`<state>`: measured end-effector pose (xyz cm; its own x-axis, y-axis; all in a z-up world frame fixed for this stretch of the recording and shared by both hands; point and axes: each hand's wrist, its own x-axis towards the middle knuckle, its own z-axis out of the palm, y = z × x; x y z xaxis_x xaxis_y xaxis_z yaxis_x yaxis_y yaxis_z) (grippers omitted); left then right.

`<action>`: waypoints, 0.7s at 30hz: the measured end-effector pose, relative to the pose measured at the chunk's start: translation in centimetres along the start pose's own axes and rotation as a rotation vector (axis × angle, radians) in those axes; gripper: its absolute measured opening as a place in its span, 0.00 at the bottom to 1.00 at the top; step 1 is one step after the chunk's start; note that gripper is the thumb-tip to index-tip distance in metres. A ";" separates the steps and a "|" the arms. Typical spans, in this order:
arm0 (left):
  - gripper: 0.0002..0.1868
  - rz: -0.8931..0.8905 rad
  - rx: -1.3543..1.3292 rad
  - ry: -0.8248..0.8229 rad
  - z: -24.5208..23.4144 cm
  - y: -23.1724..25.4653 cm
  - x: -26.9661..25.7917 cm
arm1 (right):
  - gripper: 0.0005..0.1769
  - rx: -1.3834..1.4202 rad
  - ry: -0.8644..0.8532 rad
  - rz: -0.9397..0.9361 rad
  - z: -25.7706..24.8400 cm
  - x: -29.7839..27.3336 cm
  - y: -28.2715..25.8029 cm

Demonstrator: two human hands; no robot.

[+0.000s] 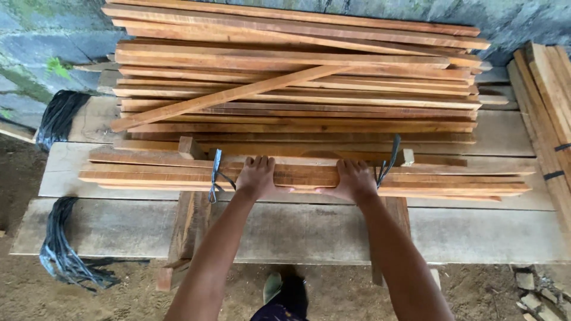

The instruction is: Bundling multiple long wooden strips together using black rubberized straps.

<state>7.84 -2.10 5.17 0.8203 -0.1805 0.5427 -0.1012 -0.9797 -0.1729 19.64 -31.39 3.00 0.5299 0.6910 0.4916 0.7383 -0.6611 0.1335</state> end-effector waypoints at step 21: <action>0.14 -0.011 -0.007 0.031 1.5 -0.1 -0.2 | 0.50 0.039 -0.114 0.048 1.1 -0.4 0.4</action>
<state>8.49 -1.86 3.83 0.8034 -0.1722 0.5700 -0.0965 -0.9823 -0.1607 20.23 -31.62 1.92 0.6078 0.6888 0.3952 0.7251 -0.6843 0.0774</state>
